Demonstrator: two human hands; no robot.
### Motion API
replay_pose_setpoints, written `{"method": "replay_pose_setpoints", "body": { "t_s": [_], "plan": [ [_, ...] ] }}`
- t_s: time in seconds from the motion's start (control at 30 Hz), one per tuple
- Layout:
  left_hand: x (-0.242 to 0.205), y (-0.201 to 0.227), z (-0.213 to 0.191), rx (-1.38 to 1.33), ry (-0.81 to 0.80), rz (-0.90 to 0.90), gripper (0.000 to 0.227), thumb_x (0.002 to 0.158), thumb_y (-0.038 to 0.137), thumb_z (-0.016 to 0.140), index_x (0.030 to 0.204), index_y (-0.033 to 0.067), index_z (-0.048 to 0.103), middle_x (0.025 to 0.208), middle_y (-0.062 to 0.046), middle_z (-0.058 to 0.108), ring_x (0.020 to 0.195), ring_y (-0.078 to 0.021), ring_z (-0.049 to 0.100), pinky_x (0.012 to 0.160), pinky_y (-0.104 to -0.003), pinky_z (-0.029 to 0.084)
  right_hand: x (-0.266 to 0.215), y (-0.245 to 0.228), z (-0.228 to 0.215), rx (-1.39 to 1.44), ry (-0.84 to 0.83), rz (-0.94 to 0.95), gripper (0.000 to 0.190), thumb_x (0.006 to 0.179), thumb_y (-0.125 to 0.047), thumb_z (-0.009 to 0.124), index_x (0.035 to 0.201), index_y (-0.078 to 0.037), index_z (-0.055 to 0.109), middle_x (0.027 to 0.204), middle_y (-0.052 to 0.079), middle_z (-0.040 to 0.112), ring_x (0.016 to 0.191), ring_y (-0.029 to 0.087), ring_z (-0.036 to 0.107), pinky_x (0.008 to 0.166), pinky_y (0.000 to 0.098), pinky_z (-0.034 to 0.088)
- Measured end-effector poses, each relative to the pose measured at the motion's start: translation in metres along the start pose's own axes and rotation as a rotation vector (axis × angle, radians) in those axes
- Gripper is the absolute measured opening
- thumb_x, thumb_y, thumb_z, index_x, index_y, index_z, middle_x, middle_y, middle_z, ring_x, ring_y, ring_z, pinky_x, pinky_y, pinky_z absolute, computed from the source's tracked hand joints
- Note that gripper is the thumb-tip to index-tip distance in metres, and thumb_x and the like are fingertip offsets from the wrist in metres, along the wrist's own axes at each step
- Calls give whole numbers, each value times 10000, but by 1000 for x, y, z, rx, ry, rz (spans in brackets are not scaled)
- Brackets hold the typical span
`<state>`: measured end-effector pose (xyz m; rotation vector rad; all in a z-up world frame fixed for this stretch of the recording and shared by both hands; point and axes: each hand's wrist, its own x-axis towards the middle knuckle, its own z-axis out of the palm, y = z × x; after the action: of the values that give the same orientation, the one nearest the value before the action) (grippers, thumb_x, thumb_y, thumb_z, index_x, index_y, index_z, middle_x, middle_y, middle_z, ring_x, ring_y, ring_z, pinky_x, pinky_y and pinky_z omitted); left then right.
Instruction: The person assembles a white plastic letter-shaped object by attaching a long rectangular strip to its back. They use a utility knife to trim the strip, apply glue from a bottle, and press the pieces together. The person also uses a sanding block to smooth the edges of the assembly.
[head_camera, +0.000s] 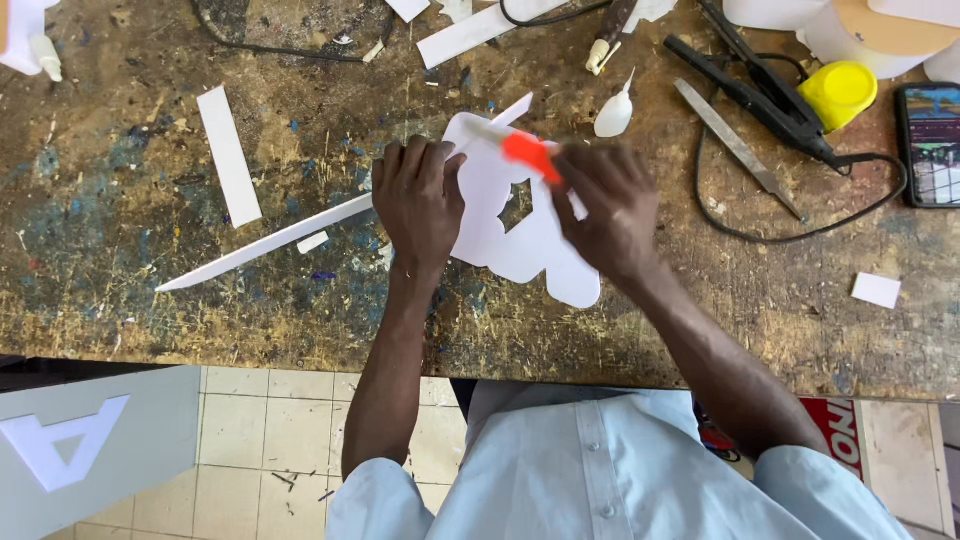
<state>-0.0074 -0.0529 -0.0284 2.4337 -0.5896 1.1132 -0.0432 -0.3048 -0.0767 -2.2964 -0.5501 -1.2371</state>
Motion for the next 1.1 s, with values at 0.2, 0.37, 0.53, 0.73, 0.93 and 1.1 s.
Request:
{"method": "replay_pose_setpoints", "body": {
  "t_s": [0.2,0.37,0.53,0.73,0.93,1.1],
  "plan": [
    [-10,-12,4,43,13,-27,155,1103,309,779,1048,171,734,911,10,617,822,-236,619,738,-397,471,7,30,-25,-21,39,65,280,851,33,934,1126,-18,917,1080,173,828,958,409,765,809,471,591],
    [6,-5,-3,11,33,-29,154,1117,283,775,1055,149,732,912,0,608,825,-232,602,726,-399,457,16,35,-19,-53,46,39,288,874,-48,947,1159,-44,904,1085,160,809,961,410,740,822,508,580],
    [-3,-13,-8,10,8,-57,209,1120,320,760,1016,143,724,892,6,607,793,-248,599,720,-394,461,9,63,-29,-128,97,96,232,948,-23,912,1177,11,918,1096,212,823,961,442,758,825,491,590],
    [-9,-5,0,-28,0,-41,154,1107,292,787,1047,162,731,873,18,587,815,-250,614,758,-402,480,-1,51,-20,-66,17,115,348,807,28,955,1148,-37,922,1081,173,833,960,422,748,825,509,592],
    [-9,-8,-2,-12,-5,-54,183,1062,245,859,984,147,725,837,22,558,796,-242,609,765,-398,470,11,17,-24,20,-22,112,268,887,23,929,1151,-14,914,1104,185,834,991,414,763,823,493,624],
    [-17,-18,1,15,8,-44,143,1080,257,838,1028,172,736,855,29,538,797,-237,584,738,-392,451,15,60,-26,-52,46,121,222,929,10,898,1150,32,903,1081,217,823,966,460,769,807,503,619]
  ]
}}
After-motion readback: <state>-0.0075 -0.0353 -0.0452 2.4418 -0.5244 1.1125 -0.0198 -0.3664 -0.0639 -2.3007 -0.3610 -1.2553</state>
